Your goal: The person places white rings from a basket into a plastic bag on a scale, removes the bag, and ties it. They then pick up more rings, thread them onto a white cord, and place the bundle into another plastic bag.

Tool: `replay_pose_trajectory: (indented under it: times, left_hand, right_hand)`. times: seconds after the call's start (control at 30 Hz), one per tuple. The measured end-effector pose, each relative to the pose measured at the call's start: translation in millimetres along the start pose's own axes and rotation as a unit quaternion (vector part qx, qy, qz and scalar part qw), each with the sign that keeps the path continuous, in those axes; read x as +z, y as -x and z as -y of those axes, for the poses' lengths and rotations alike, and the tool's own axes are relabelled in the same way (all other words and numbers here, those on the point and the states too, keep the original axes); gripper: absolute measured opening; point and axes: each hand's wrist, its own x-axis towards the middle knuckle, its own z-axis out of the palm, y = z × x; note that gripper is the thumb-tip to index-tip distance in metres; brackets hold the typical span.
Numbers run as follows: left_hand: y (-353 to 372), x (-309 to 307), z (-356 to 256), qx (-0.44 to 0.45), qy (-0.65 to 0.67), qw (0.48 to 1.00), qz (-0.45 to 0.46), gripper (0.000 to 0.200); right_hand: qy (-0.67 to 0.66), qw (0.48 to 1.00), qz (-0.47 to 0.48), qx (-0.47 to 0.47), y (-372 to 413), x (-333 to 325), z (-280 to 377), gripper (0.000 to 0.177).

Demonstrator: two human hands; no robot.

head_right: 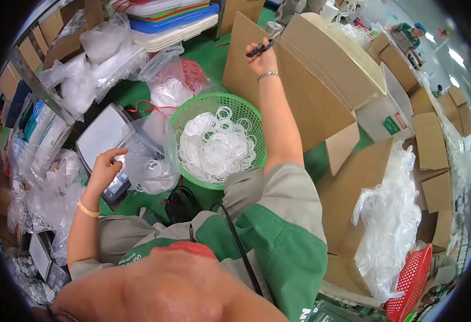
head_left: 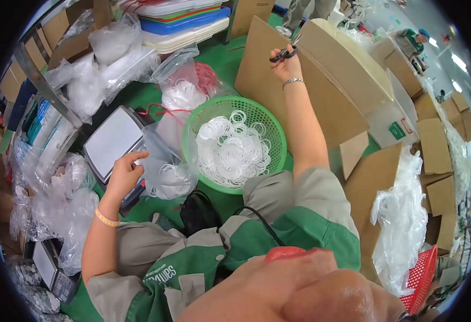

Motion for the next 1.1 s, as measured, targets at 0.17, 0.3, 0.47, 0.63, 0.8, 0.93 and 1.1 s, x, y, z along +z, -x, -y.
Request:
replay_pose_trajectory:
  times: [0.17,0.3,0.47,0.63,0.8,0.93,1.1]
  left_hand:
    - [-7,2,15,0.033,0.011,0.999,-0.004,0.036]
    - [-6,3,16,0.037,0.025,0.999,-0.003,0.037]
    - [-6,2,13,0.03,0.009,0.999,0.006,0.038]
    - [-6,2,16,0.037,0.002,0.999,0.007,0.037]
    - [-6,3,17,0.04,-0.004,0.999,0.001,0.037]
    - [-8,2,15,0.04,0.003,0.999,0.013,0.037]
    - [-9,3,18,0.041,-0.014,0.999,0.018,0.037]
  right_hand:
    - [0.019,1.0,-0.008,0.011,0,3,-2,0.039]
    - [0.022,1.0,-0.005,0.01,1,2,-2,0.038]
    - [0.025,1.0,0.01,0.012,2,1,-1,0.039]
    - [0.032,0.999,0.012,0.012,1,3,5,0.039]
    - [0.061,0.997,0.008,-0.045,-29,9,41,0.041]
    - [-0.012,0.997,-0.011,-0.081,-29,19,62,0.04]
    - [-0.04,0.997,0.027,-0.065,-20,5,38,0.041]
